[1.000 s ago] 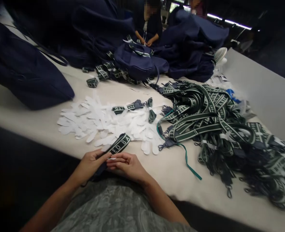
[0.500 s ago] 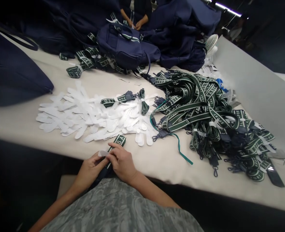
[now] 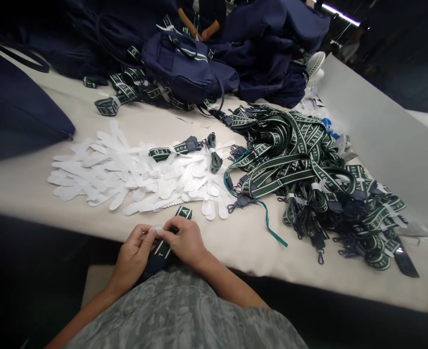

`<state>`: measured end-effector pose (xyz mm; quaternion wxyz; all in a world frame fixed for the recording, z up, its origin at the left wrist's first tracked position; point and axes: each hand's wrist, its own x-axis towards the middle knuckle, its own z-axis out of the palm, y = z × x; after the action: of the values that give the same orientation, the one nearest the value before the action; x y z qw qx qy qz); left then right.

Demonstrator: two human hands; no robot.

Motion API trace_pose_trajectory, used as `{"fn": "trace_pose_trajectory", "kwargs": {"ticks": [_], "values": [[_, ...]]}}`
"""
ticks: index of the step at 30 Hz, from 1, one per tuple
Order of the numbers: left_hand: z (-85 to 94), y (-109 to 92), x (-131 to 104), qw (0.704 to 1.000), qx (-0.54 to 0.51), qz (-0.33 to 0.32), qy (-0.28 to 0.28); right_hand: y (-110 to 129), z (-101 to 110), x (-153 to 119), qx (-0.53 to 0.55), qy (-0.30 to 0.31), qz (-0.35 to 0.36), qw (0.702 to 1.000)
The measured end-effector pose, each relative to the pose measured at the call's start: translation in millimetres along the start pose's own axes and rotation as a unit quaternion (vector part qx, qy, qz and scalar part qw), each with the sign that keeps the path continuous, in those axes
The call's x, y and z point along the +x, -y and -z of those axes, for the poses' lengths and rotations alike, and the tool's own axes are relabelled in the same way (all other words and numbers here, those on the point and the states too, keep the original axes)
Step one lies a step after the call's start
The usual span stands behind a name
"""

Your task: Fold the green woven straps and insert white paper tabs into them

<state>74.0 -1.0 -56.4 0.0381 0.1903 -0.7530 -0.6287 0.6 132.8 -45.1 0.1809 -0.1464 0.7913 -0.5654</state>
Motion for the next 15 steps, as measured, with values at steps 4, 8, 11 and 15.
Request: {"fn": "trace_pose_trajectory", "kwargs": {"ticks": [4, 8, 11, 15], "values": [[-2.9, 4.1, 0.9, 0.994, 0.068, -0.082, -0.023, -0.4, -0.5, 2.4, -0.027, -0.002, -0.014, 1.000], [-0.8, 5.7, 5.2, 0.964, 0.126, -0.227, -0.055, -1.7, -5.8, 2.8, -0.030, -0.024, -0.038, 0.999], [5.0, 13.7, 11.7, 0.918, 0.156, -0.353, -0.092, -1.6, -12.1, 3.0, -0.022, -0.045, -0.054, 0.997], [11.5, 40.1, 22.0, 0.791, 0.257, -0.542, -0.123, -3.6, -21.9, 6.2, 0.003, -0.082, -0.077, 0.994]]}}
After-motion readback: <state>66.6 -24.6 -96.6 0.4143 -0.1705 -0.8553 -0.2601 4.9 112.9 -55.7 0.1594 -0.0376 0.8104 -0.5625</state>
